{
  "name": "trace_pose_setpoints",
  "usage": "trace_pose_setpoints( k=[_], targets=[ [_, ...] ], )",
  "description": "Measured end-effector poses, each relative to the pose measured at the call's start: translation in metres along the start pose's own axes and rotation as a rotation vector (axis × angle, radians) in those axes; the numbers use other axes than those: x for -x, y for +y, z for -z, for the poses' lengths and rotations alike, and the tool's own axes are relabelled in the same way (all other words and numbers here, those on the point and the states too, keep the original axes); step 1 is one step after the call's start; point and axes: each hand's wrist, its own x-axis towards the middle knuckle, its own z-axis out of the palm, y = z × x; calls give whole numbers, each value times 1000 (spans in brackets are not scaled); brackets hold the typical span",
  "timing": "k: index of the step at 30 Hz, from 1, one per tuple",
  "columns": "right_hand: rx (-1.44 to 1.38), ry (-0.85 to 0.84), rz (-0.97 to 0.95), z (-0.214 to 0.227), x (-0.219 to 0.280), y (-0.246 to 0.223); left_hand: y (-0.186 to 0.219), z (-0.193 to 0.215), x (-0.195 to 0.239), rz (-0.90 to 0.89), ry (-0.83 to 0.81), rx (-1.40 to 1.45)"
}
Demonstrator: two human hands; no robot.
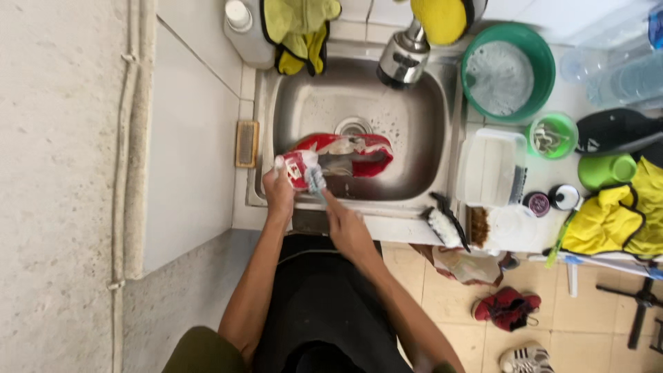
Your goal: The person scrubs a red and white sneaker in a sink using a toothbrush and a larger brush. They rinse the shoe under running water and continue scrubbing different parts of the shoe, including the sole and laces.
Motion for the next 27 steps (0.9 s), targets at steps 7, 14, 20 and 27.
trace_pose_setpoints(
  k=[7, 14, 20, 27],
  targets=[
    [-13, -73, 47, -8, -17, 1, -1, 11, -6, -55, -100, -95],
    [-60, -29, -1, 9, -29, -40, 15, 18, -14, -133, -111, -284],
    [-25, 7, -18, -1, -59, -23, 17, 9, 8, -48, -60, -342],
    [-134, -111, 54, 17, -36, -67, 6, 16, -15, 256, -85, -112]
  ],
)
